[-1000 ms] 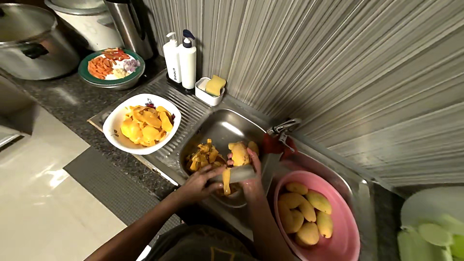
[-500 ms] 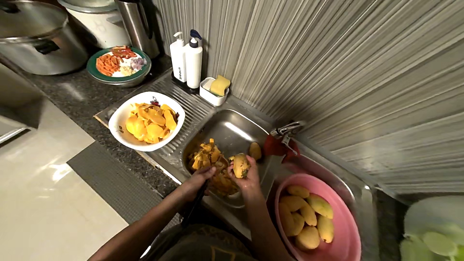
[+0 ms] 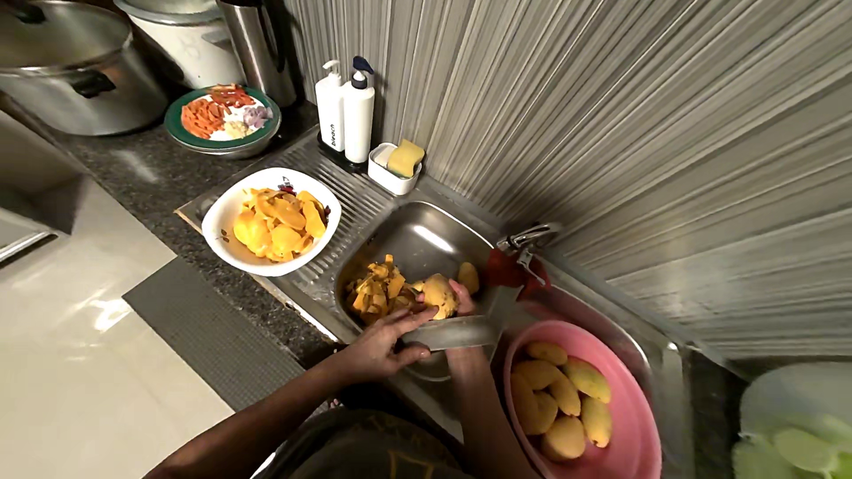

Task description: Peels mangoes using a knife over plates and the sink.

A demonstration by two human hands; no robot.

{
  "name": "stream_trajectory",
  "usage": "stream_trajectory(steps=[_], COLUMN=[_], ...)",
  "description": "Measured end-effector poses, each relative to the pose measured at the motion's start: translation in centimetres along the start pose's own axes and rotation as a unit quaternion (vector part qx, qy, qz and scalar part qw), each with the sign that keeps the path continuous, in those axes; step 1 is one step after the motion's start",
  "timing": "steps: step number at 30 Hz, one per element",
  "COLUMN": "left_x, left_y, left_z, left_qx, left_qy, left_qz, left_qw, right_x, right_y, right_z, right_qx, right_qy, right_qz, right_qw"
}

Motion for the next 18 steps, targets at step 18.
stream_trajectory(steps=[18], left_x=[0.5], left_y=[0.8], left_z=[-0.1], left_qx=[-0.052], left_qy=[-0.071], left_qz=[0.067], left_qw=[0.994], right_x=[-1.3], right_y=[-1.5], right_z=[1.7], right_qx=[-0.001], right_qy=[0.137], right_qz=[0.016], right_qw=[0.990])
Point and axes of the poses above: each hand's wrist, its own y-axis towards the middle knuckle, its own z-axis out of the palm, x = y × z, the point moved 7 cm from there along y, towards the middle knuckle, and after that the axes turned 8 degrees about x, right-handed, at the moved point
